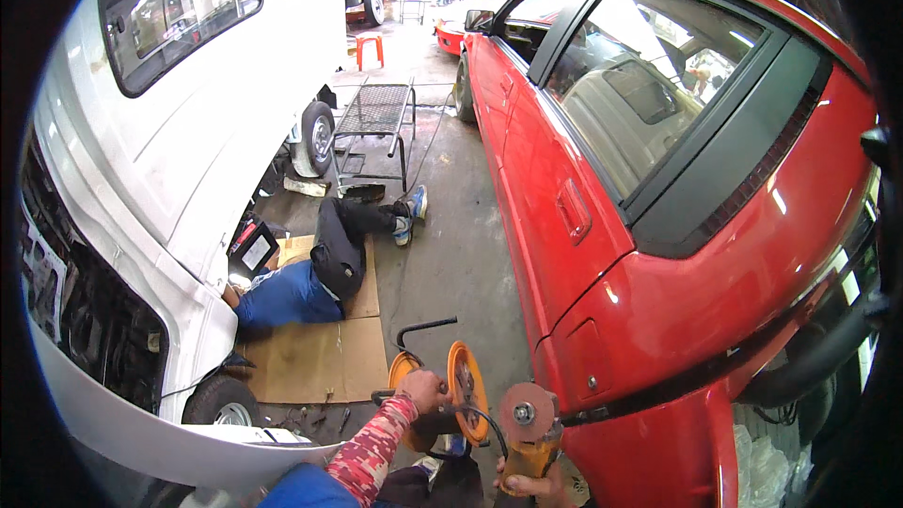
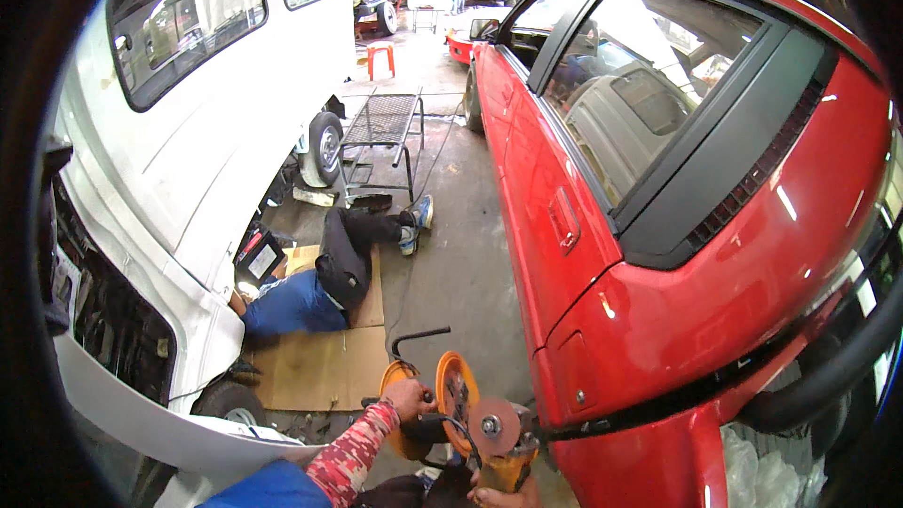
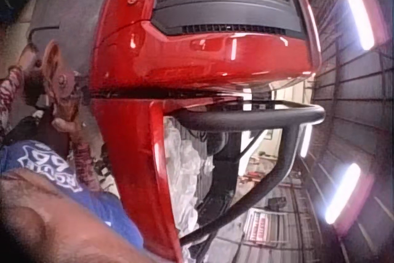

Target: The person uses an angle grinder on a vehicle's undercarriage, producing sparks. Then the person walks to a white van and scrapes the side window with a scraper tool.

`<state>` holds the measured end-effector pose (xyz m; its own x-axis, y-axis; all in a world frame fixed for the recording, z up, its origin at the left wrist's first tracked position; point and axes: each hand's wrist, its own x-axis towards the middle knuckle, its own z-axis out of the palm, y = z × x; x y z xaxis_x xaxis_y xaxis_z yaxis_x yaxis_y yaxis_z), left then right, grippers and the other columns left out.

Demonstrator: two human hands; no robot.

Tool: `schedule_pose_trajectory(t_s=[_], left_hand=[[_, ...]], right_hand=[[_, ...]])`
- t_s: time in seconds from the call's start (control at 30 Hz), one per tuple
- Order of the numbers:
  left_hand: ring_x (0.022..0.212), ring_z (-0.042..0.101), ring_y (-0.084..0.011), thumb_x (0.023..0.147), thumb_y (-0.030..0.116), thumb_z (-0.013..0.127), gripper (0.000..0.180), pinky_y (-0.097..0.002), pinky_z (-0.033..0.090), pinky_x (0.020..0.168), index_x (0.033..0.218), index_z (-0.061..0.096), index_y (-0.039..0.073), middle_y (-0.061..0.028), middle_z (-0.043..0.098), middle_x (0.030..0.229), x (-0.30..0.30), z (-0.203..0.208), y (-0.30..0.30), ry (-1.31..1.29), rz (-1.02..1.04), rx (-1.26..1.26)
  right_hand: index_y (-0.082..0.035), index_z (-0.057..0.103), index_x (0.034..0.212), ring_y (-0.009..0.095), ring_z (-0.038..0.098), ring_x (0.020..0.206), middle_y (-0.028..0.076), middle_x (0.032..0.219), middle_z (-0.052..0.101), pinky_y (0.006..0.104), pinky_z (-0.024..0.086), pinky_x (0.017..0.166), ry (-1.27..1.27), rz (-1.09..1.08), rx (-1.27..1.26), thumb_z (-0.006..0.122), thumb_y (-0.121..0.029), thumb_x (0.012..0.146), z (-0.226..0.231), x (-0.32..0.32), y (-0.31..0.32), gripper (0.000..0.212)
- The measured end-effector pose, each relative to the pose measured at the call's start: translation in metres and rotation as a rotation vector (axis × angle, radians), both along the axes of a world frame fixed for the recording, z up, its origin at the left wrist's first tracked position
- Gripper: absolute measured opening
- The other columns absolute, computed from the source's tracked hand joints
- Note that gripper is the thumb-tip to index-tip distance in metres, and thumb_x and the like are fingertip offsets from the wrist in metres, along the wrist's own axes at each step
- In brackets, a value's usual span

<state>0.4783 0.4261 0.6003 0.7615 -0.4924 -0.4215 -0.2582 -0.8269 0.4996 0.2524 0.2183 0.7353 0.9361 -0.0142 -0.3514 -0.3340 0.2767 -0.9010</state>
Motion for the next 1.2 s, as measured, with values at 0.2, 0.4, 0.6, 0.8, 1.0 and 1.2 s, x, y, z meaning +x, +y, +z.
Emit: schedule_pose_trajectory(t_s=[0.2, 0.4, 0.6, 0.8, 1.0, 1.2], left_hand=[[0.086, 0.072, -0.0314, 0.082, 0.052, 0.070, 0.038, -0.0443, 0.058, 0.077, 0.098, 0.080, 0.018, -0.0111, 0.075, 0.089, 0.052, 0.004, 0.000, -0.170, 0.124, -0.007], [0.084, 0.073, -0.0310, 0.081, 0.055, 0.069, 0.042, -0.0433, 0.058, 0.077, 0.102, 0.080, 0.020, -0.0106, 0.075, 0.088, 0.123, 0.007, 0.004, -0.160, 0.283, -0.008], [0.079, 0.072, -0.0342, 0.081, 0.049, 0.069, 0.038, -0.0461, 0.058, 0.074, 0.094, 0.080, 0.015, -0.0150, 0.074, 0.083, 0.172, 0.041, 0.016, -0.249, 0.508, -0.098], [0.069, 0.071, -0.0330, 0.079, 0.042, 0.074, 0.038, -0.0440, 0.053, 0.063, 0.082, 0.076, 0.003, -0.0198, 0.069, 0.072, 0.213, 0.087, 0.031, -0.376, 0.761, -0.337], [0.069, 0.070, -0.0185, 0.084, 0.042, 0.075, 0.047, -0.0363, 0.054, 0.064, 0.100, 0.075, -0.002, -0.0111, 0.076, 0.083, 0.251, 0.138, 0.038, -0.170, 0.940, -0.706], [0.043, 0.038, -0.0044, 0.098, 0.028, 0.064, 0.018, -0.0243, 0.030, 0.039, 0.096, 0.058, 0.011, 0.0068, 0.042, 0.060, 0.279, 0.178, 0.035, 0.336, 1.148, -1.263]], right_hand=[[-0.001, 0.051, 0.126, 0.029, 0.069, 0.091, 0.016, 0.106, 0.064, 0.0441, 0.061, 0.079, 0.042, 0.033, 0.186, 0.080, -0.019, 0.077, 0.022, 0.078, -0.007, 0.060], [0.001, 0.050, 0.130, 0.028, 0.069, 0.093, 0.016, 0.106, 0.065, 0.0434, 0.061, 0.080, 0.082, 0.208, 0.251, 0.080, -0.007, 0.072, 0.031, 0.175, -0.032, 0.066], [0.002, 0.050, 0.130, 0.029, 0.070, 0.091, 0.016, 0.102, 0.066, 0.0447, 0.062, 0.078, 0.048, 0.258, 0.188, 0.082, -0.011, 0.070, 0.054, 0.249, -0.055, 0.069], [0.002, 0.049, 0.132, 0.030, 0.071, 0.085, 0.018, 0.104, 0.067, 0.0470, 0.062, 0.077, -0.035, 0.208, 0.182, 0.080, -0.010, 0.068, 0.076, 0.300, -0.067, 0.072], [0.000, 0.053, 0.129, 0.026, 0.072, 0.085, 0.013, 0.105, 0.068, 0.0415, 0.061, 0.077, -0.108, 0.133, 0.221, 0.079, -0.010, 0.070, 0.087, 0.343, -0.071, 0.065], [0.001, 0.046, 0.134, 0.029, 0.069, 0.082, 0.017, 0.111, 0.064, 0.0438, 0.061, 0.073, -0.184, 0.115, 0.375, 0.072, -0.016, 0.078, 0.068, 0.413, -0.075, 0.065]])
